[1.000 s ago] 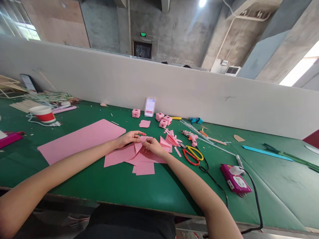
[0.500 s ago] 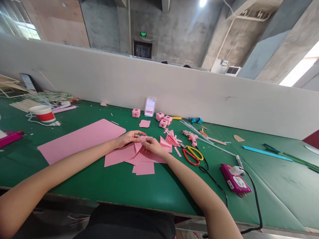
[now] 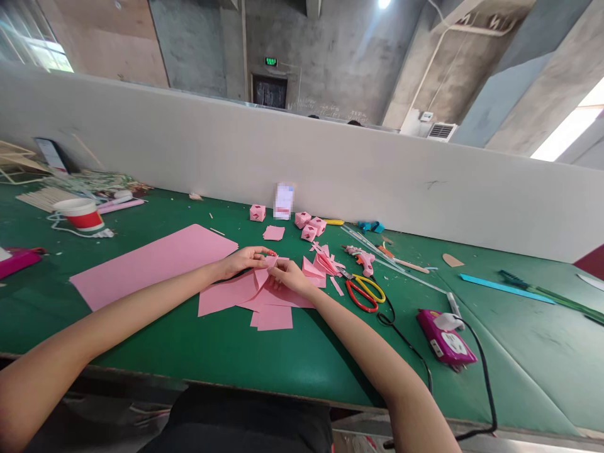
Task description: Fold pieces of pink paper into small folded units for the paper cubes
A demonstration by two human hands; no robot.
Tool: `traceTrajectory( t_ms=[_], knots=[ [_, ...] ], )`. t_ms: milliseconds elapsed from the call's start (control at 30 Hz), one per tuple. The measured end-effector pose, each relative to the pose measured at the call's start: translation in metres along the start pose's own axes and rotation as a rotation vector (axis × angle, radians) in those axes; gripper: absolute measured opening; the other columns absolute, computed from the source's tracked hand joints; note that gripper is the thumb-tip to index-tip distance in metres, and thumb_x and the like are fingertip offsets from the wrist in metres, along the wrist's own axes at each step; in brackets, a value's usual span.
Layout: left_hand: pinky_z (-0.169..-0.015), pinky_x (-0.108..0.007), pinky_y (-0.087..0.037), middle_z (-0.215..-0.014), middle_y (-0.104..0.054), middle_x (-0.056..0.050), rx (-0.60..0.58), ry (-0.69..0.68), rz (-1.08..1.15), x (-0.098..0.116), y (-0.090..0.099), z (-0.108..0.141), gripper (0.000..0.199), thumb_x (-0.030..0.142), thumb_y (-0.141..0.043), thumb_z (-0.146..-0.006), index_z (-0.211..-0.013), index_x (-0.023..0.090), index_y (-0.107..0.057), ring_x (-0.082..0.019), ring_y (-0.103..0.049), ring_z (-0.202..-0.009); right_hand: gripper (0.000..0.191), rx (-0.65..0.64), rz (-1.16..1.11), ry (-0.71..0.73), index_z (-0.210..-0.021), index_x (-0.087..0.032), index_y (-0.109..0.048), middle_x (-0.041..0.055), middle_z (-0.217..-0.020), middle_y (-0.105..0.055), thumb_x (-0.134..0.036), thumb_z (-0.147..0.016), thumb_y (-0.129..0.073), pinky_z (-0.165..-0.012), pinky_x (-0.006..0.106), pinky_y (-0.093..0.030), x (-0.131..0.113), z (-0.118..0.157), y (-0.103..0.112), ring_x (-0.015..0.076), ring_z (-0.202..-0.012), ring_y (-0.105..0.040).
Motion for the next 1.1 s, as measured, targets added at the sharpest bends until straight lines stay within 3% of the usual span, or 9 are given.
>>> traceTrajectory(
  t_ms=[1100],
  knots=[
    [-0.078, -0.030, -0.044, -0.072, -0.066, 0.003, 0.052, -0.016, 0.024, -0.0011, 0.0017, -0.0012, 0.050, 0.033, -0.088, -0.072, -0.115, 0.017, -0.068, -0.015, -0.062, -0.073, 0.034, -0.017, 0.019, -0.014, -0.074, -0.019, -0.060, 0.0036, -0.067, -0.070, -0.048, -0.088, -0.070, -0.055, 0.026, -0.049, -0.0009, 0.0014, -0.0014, 0.0128, -0.054, -0.061]
  ],
)
Point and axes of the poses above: each hand's wrist, its own z-axis away from the middle knuckle, its own y-axis out of the back of the hand, x = y × z, the point moved 5 cm from there along -z, towards the middle knuckle
